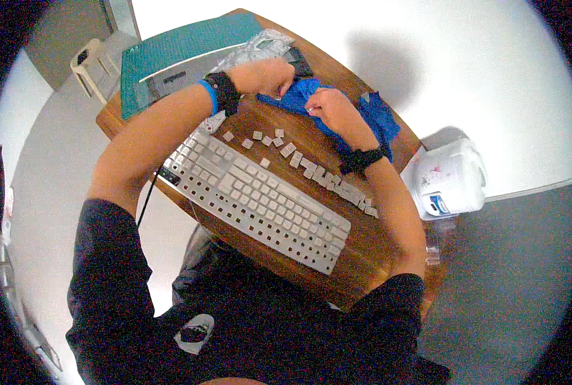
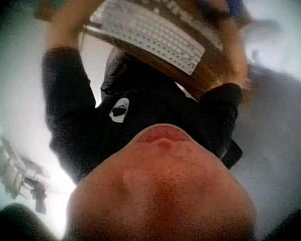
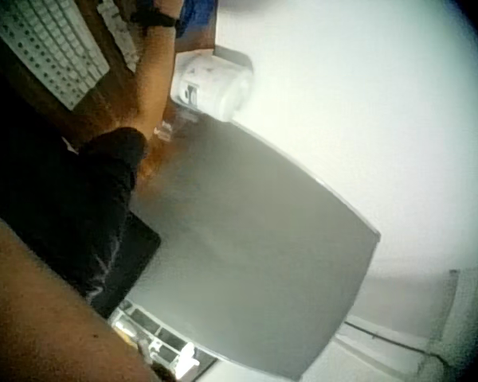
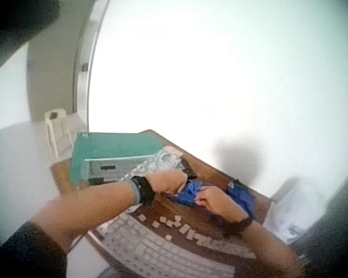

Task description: The person assembles a white mechanical keyboard by placing keycaps onto the switches one by one. They occasionally wipe the keycaps with a blue cloth before installation. The process continues until the keyboard is fully assembled.

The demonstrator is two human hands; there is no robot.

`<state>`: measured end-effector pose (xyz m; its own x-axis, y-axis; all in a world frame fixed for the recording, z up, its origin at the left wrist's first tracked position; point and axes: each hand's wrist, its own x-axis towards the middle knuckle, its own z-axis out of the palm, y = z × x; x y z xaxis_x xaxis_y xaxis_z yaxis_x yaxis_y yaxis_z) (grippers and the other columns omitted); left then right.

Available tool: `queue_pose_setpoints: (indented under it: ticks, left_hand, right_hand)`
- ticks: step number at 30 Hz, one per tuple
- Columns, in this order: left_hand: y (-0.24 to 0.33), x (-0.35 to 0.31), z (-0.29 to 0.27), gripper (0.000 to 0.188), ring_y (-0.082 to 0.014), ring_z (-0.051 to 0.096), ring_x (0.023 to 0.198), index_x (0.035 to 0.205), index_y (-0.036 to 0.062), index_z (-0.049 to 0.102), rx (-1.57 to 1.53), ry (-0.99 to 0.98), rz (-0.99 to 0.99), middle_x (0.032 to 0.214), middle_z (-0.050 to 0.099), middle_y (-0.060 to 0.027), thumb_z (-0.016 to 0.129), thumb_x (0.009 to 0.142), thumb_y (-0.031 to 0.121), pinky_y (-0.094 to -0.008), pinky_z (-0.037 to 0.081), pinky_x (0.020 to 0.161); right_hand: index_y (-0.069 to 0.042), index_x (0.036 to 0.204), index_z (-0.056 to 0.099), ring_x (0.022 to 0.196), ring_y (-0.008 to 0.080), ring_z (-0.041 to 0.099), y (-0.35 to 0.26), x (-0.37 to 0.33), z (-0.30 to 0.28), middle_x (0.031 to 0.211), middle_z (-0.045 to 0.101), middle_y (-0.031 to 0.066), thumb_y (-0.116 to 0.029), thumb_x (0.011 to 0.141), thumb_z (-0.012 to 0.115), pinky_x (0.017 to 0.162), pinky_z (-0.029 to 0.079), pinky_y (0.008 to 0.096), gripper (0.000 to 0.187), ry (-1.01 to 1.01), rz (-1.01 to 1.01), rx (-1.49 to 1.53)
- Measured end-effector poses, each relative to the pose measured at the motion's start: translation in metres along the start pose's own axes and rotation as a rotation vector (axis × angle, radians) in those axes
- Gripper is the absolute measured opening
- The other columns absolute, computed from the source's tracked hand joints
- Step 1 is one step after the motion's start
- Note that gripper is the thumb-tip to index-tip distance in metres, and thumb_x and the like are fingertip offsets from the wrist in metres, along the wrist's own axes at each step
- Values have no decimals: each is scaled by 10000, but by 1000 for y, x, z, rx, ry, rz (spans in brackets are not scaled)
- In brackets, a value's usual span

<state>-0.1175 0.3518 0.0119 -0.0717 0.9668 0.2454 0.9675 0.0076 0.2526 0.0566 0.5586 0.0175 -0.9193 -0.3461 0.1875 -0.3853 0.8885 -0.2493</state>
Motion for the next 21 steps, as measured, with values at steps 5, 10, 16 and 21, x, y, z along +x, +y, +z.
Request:
queue_pose_setpoints:
  ticks: [5, 10, 16, 21]
  left_hand:
    - [11, 5, -7, 80, -378, 780, 818, 701, 76, 792, 84, -62, -32, 795, 783, -166, 862, 669, 60, -462, 618, 725]
    - [-7, 3, 4, 117, -410, 756, 752, 739, 80, 796, 12, -12, 23, 737, 754, -177, 868, 647, 85, -475, 606, 702]
    - [-5, -3, 2, 107, -353, 793, 845, 751, 88, 797, 8, -23, -3, 822, 799, -138, 860, 682, 36, -447, 632, 746]
    - [-2, -2, 2, 150, -365, 777, 869, 834, 99, 819, 4, -48, -56, 855, 791, -158, 856, 694, 58, -461, 605, 758]
  right_hand:
    - [-24, 966, 782, 967, 381, 722, -32, 14, 14, 921, 743, 157, -152, 886, 807, 852, 569, 486, 153, 67, 33, 96]
    - [-43, 958, 770, 962, 377, 717, -27, 25, 8, 997, 743, 166, -155, 887, 815, 860, 567, 474, 140, -96, 52, -59]
    - [-44, 1055, 775, 893, 285, 705, -20, 8, 2, 990, 703, 110, -31, 902, 785, 838, 578, 388, 154, -76, 137, -9]
    - [-89, 1059, 795, 917, 286, 761, -15, 18, 11, 1021, 736, 116, -122, 903, 829, 815, 620, 399, 163, 97, 167, 145]
